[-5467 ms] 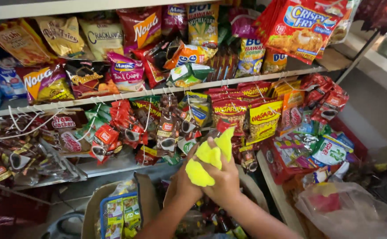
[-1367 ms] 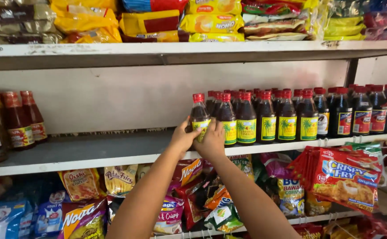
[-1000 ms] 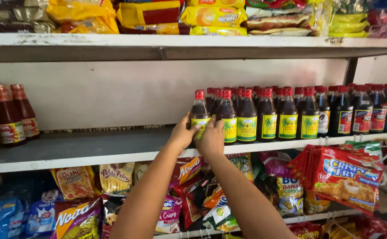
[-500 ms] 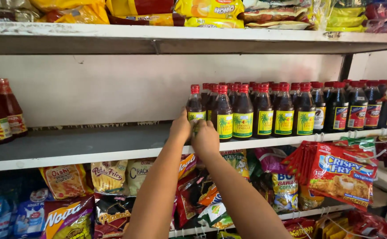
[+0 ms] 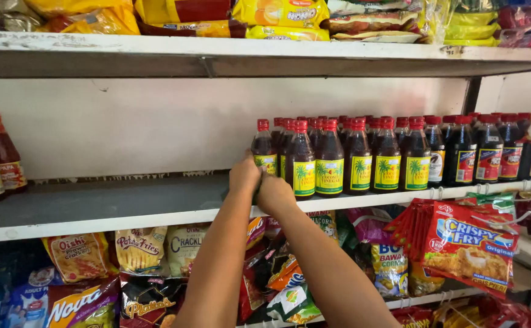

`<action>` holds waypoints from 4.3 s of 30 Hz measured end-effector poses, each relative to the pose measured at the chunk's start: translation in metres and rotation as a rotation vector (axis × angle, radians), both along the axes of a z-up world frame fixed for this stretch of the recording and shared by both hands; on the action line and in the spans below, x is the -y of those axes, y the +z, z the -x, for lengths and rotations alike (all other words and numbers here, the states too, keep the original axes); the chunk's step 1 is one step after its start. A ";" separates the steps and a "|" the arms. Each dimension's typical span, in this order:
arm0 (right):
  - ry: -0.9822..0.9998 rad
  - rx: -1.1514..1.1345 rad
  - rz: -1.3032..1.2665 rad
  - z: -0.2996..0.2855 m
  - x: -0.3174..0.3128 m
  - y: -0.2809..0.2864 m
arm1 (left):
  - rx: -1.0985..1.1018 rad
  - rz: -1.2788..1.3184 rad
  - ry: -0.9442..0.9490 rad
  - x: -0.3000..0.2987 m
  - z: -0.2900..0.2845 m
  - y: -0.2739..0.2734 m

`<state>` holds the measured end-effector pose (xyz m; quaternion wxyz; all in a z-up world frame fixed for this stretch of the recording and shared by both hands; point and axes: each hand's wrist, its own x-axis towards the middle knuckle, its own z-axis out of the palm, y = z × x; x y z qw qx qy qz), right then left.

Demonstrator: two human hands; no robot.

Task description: Wiping condiment bottles with a yellow cloth and arranging them on a grocery shelf.

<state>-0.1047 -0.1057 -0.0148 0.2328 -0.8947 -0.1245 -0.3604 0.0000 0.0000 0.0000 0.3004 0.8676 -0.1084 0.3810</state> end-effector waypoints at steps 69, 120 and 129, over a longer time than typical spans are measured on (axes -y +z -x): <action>-0.511 -1.526 -1.236 0.531 0.240 -0.822 | -1.659 -0.001 -0.418 0.114 0.558 -0.873; -0.652 -0.688 -1.766 0.550 0.249 -0.911 | -0.722 -0.993 -0.688 0.338 0.436 -1.043; -0.616 -0.318 -1.707 0.514 0.266 -0.820 | -1.027 -0.465 -0.681 0.297 0.484 -0.865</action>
